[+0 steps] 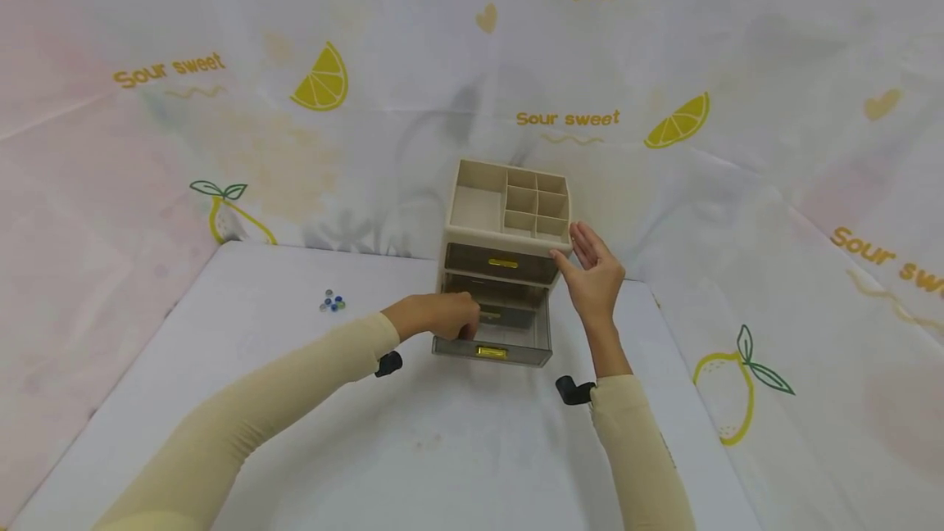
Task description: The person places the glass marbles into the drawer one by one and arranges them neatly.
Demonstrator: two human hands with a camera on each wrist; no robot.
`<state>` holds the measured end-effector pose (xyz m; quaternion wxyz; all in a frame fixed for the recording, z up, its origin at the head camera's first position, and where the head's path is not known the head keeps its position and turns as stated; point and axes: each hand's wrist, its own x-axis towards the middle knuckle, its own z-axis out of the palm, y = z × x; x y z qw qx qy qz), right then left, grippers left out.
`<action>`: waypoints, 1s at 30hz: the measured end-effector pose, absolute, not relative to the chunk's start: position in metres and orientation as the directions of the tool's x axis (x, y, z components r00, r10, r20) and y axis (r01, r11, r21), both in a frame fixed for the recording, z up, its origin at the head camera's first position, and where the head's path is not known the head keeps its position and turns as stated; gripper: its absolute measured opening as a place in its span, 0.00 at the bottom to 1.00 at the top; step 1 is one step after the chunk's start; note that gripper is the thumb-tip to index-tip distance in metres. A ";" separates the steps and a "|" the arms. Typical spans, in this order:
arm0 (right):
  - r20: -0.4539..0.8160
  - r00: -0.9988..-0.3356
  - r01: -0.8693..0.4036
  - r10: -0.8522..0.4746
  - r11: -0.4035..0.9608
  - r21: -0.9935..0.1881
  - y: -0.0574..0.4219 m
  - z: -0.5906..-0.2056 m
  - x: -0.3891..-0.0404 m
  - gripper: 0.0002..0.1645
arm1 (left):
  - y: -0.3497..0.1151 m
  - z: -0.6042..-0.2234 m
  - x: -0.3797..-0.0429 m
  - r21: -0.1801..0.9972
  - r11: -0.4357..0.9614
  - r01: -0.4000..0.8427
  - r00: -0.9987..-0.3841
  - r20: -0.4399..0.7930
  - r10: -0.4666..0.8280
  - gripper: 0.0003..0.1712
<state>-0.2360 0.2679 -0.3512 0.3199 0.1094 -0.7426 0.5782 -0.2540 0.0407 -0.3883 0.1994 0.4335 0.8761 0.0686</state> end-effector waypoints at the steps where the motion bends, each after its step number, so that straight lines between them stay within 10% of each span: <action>1: 0.604 -0.770 -0.534 0.207 0.308 -0.787 0.268 -0.351 -0.236 0.35 | 0.041 -0.387 -0.254 0.292 0.620 0.729 -0.547 -0.296 0.783 0.16; 16: 0.615 -0.764 -0.546 0.197 0.310 -0.778 0.265 -0.352 -0.241 0.35 | 0.038 -0.389 -0.260 0.309 0.640 0.704 -0.564 -0.306 0.767 0.19; 30: 0.602 -0.769 -0.529 0.214 0.317 -0.787 0.269 -0.353 -0.238 0.35 | 0.024 -0.402 -0.258 0.354 0.444 0.823 -0.469 -0.018 0.883 0.13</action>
